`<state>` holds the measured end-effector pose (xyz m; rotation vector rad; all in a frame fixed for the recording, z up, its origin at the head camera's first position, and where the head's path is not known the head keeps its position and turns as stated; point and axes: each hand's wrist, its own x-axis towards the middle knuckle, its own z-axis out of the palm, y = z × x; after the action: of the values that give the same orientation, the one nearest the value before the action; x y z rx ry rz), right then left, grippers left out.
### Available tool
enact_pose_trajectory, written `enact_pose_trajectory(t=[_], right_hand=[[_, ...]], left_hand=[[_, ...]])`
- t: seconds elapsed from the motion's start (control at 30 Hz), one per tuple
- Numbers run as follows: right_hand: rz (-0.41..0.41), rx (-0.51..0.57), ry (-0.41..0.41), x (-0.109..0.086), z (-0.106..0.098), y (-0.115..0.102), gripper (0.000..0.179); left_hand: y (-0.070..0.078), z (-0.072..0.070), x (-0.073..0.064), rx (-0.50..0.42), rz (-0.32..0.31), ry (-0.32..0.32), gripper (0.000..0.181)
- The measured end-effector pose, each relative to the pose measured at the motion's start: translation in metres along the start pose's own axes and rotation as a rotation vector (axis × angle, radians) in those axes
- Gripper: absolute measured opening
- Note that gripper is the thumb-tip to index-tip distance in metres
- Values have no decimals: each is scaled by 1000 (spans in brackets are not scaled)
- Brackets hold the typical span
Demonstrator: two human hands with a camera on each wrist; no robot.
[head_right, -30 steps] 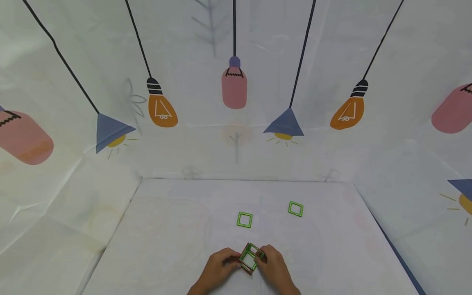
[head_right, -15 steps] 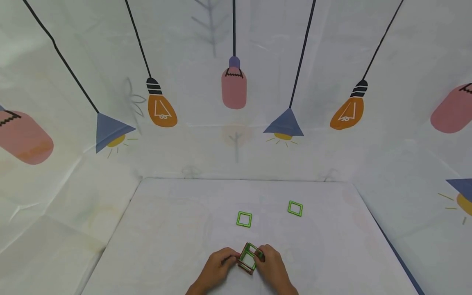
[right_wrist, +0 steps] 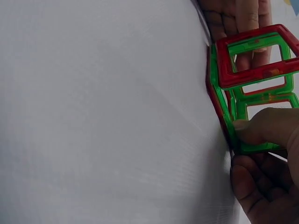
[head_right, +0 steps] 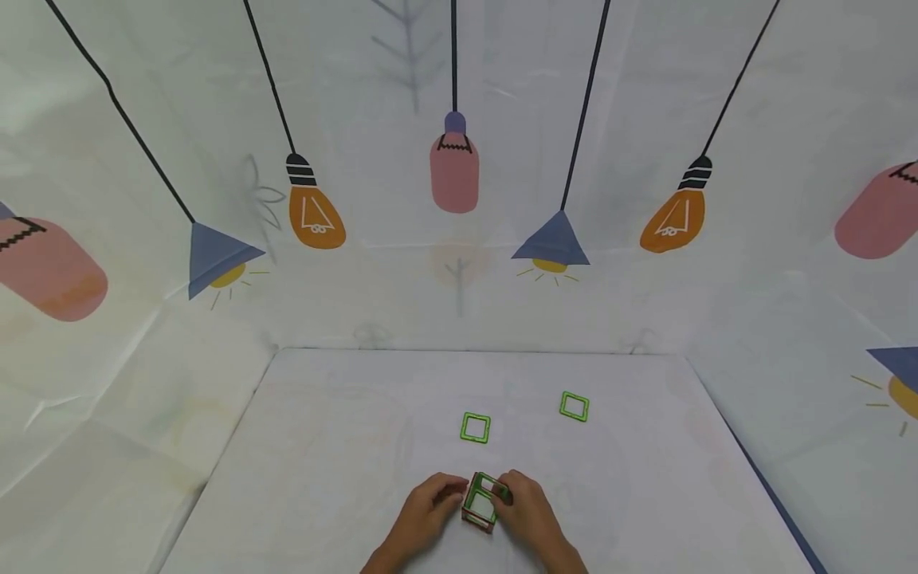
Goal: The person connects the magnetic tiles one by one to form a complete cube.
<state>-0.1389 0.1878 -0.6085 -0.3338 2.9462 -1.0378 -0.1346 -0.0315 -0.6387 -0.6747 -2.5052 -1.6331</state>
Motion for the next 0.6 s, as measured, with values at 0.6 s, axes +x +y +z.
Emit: enact_pose_trajectory(t=[0.6], right_hand=[[-234, 57, -150, 22, -9, 14, 12]], left_hand=[[1, 0, 20, -150, -15, -72, 30]])
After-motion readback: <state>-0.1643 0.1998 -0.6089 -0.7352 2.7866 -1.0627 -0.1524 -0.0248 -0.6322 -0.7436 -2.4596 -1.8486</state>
